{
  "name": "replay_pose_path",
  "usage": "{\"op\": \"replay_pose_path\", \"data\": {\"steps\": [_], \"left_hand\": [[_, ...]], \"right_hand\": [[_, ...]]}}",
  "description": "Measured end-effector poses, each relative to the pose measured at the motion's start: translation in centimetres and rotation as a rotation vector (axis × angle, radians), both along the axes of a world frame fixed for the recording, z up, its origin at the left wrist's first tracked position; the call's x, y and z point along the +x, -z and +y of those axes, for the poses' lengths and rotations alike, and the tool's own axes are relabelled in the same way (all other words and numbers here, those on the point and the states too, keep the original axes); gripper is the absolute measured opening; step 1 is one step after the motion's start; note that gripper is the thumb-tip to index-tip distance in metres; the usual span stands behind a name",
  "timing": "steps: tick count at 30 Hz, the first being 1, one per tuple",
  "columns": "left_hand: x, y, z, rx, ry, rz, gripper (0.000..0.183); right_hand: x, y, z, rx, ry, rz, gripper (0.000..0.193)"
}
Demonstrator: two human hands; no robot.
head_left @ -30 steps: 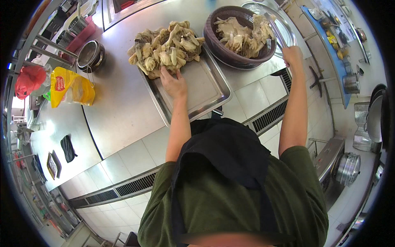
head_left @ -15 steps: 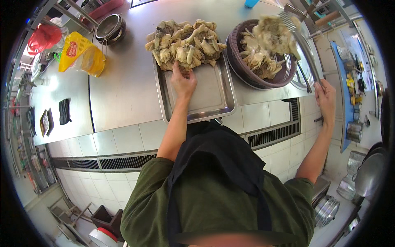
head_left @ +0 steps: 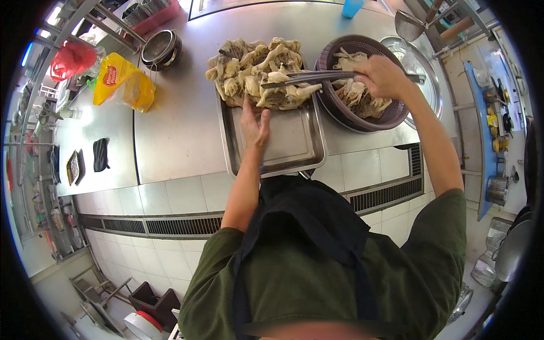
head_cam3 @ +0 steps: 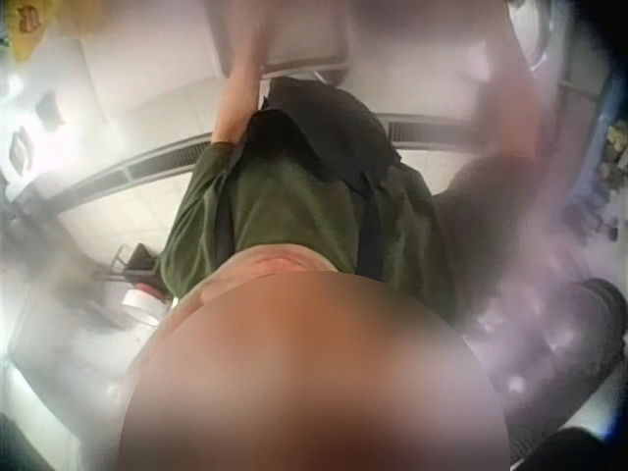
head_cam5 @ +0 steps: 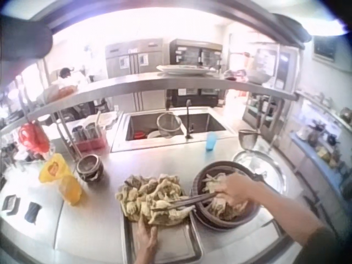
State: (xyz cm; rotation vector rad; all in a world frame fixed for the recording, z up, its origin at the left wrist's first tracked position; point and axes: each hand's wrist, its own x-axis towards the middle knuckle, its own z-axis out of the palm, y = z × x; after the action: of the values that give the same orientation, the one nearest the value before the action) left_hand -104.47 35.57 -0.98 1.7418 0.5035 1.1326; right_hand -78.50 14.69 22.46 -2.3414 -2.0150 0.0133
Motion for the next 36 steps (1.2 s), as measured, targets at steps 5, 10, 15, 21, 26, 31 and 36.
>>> {"op": "replay_pose_path", "data": {"steps": [5, 10, 15, 21, 26, 31, 36], "left_hand": [[0.9, 0.1, -0.8, 0.148, -0.155, 0.287, 0.094], [2.3, 1.2, -0.3, 0.249, -0.271, 0.339, 0.097], [2.1, 1.8, -0.1, 0.063, -0.21, 0.369, 0.096], [2.3, 1.8, -0.2, 0.2, -0.239, 0.333, 0.094], [2.3, 1.9, -0.2, 0.357, -0.327, 0.319, 0.091], [2.3, 1.4, -0.3, 0.318, -0.302, 0.332, 0.09], [2.1, 0.7, -0.8, 0.299, -0.29, 0.37, 0.09]], "right_hand": [[2.1, -1.2, 3.7, -0.078, -0.043, -0.161, 0.017], [2.1, -3.3, 4.0, 0.001, 0.012, -0.082, 0.023], [2.2, -9.2, -2.1, -0.119, 0.192, 0.017, 0.029], [1.3, -8.5, -14.1, 0.063, 0.344, 0.076, 0.027], [-0.2, -8.6, -20.1, -0.165, 0.782, -0.087, 0.031], [1.7, -7.4, -19.2, -0.184, 0.556, -0.298, 0.027], [5.2, -6.1, -15.5, -0.259, 0.384, -0.34, 0.024]]}}
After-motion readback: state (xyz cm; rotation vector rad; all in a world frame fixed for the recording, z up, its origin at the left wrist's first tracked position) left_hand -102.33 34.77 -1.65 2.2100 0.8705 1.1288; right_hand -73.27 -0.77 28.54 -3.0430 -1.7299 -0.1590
